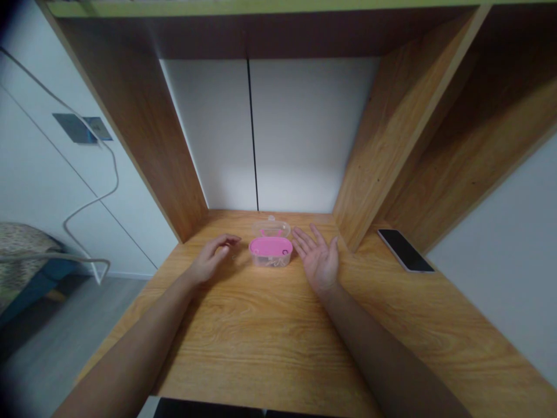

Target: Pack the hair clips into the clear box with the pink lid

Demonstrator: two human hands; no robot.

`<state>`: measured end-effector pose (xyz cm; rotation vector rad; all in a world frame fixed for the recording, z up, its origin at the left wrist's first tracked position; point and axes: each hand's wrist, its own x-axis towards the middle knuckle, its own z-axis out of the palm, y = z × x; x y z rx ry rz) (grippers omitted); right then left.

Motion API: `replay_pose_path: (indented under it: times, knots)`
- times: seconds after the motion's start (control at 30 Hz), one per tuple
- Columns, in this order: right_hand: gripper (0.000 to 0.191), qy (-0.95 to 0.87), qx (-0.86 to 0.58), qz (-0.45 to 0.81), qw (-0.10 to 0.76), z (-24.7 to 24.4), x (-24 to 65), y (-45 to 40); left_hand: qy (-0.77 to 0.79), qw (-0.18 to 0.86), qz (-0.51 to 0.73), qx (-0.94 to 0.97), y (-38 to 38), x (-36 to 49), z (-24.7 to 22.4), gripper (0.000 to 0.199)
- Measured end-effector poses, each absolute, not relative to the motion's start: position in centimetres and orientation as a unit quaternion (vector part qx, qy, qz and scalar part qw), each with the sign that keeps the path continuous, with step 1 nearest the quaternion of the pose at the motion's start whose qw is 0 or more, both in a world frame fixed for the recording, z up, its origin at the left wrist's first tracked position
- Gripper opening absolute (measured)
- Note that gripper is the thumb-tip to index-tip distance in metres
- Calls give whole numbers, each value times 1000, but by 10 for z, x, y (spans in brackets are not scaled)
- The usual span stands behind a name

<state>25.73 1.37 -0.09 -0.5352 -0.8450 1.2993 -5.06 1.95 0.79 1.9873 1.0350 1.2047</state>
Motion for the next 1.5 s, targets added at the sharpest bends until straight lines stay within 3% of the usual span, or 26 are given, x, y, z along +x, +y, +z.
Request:
replay_pose_path:
  times: [0.13, 0.3, 0.63, 1.03, 1.5]
  knots:
    - [78, -383, -240, 576, 681, -1, 257, 13, 397, 161, 320, 845, 13, -51, 16, 28]
    - [74, -381, -239, 573, 685, -2, 256, 13, 410, 88, 262, 869, 13, -52, 13, 29]
    - [76, -399, -257, 556, 683, -3, 256, 14, 410, 83, 241, 876, 21, -49, -1, 29]
    - [68, -389, -256, 557, 687, -4, 255, 14, 412, 88, 246, 873, 24, -45, -2, 9]
    - [61, -377, -255, 562, 690, -6, 255, 16, 414, 99, 222, 877, 23, -55, 7, 13]
